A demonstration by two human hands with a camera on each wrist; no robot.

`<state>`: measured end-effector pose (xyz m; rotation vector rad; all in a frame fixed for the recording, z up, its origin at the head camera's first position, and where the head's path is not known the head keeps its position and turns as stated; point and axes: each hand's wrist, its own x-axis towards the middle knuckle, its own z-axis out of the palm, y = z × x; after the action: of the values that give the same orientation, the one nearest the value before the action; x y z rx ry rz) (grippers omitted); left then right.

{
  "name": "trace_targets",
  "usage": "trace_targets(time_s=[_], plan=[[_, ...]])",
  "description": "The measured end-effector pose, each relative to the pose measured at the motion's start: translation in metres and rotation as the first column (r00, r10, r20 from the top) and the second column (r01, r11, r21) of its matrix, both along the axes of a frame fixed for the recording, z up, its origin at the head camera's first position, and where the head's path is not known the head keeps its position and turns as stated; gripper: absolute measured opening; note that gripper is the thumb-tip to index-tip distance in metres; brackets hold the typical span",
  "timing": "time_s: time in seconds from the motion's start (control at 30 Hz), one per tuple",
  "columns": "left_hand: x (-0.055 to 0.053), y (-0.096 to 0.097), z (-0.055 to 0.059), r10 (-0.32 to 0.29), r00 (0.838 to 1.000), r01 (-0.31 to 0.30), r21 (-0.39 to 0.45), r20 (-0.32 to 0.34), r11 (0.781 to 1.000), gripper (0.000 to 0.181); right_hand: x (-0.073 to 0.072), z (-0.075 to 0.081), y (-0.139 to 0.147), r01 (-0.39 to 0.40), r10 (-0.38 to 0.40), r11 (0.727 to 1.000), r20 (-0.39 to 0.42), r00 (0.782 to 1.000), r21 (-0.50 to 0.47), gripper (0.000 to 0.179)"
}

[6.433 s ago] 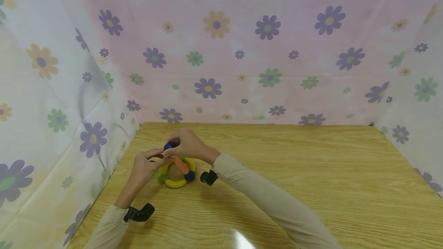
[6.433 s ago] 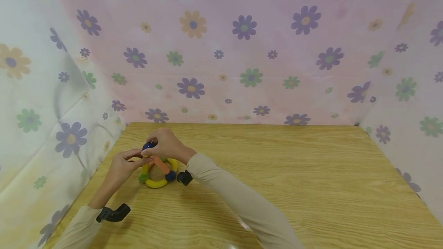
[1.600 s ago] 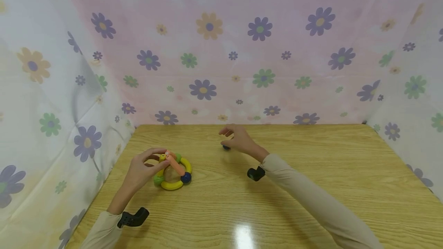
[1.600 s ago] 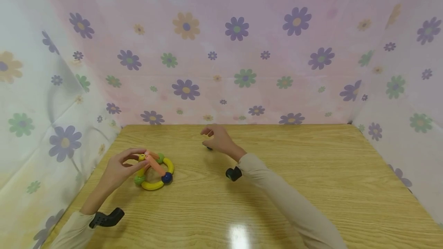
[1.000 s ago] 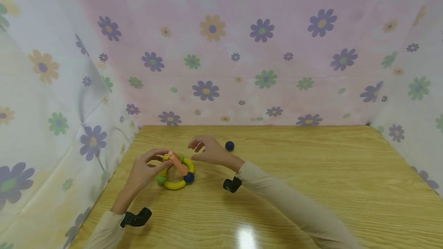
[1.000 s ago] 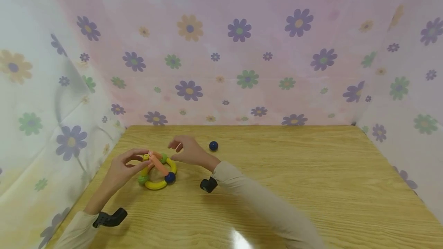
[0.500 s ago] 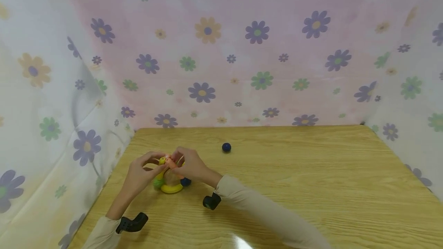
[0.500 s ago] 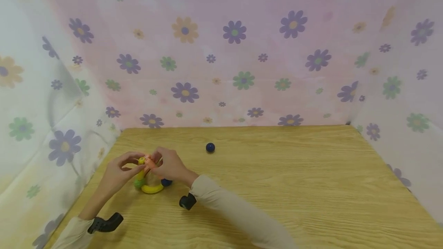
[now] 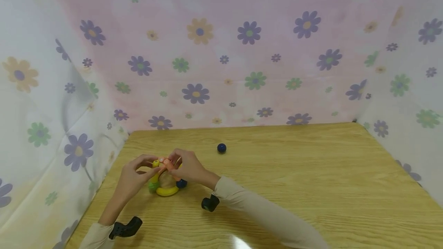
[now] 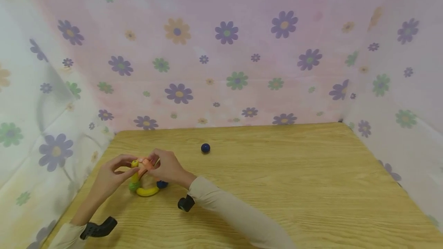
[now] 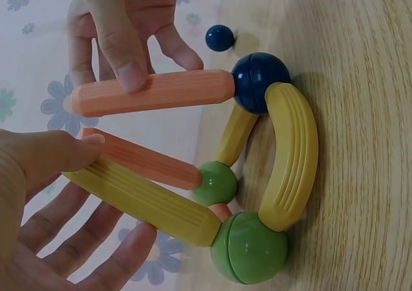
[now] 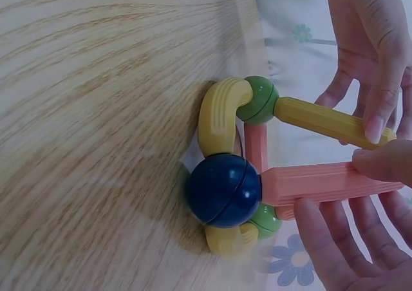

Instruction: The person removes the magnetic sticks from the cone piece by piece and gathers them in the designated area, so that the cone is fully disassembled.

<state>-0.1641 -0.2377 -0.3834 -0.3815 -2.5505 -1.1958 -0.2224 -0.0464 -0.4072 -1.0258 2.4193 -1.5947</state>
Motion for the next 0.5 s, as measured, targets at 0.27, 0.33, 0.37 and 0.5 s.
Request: trace_targets(time_s=[0.27, 0.33, 0.37, 0.5], plan=[[-0.009, -0.017, -0.02, 0.031, 0.999, -0.031, 0.027, 0.004, 0.999, 0.028, 0.001, -0.003, 0.007, -0.009, 0.009, 1.0, -0.029, 1.0, -0.005, 0.021], [-0.008, -0.019, -0.021, 0.036, 0.999, -0.036, 0.043, 0.01, 0.998, 0.028, 0.001, -0.005, 0.01, -0.014, 0.013, 1.0, -0.04, 0.999, -0.025, 0.025], [-0.007, -0.02, -0.021, 0.038, 0.999, -0.039, 0.051, 0.015, 0.998, 0.028, 0.001, -0.006, 0.011, -0.018, 0.016, 0.999, -0.042, 0.999, -0.036, 0.025], [-0.004, -0.024, -0.022, 0.039, 0.999, -0.042, 0.099, 0.035, 0.994, 0.026, 0.001, -0.01, 0.015, -0.036, 0.034, 0.997, -0.031, 0.999, -0.072, 0.025]])
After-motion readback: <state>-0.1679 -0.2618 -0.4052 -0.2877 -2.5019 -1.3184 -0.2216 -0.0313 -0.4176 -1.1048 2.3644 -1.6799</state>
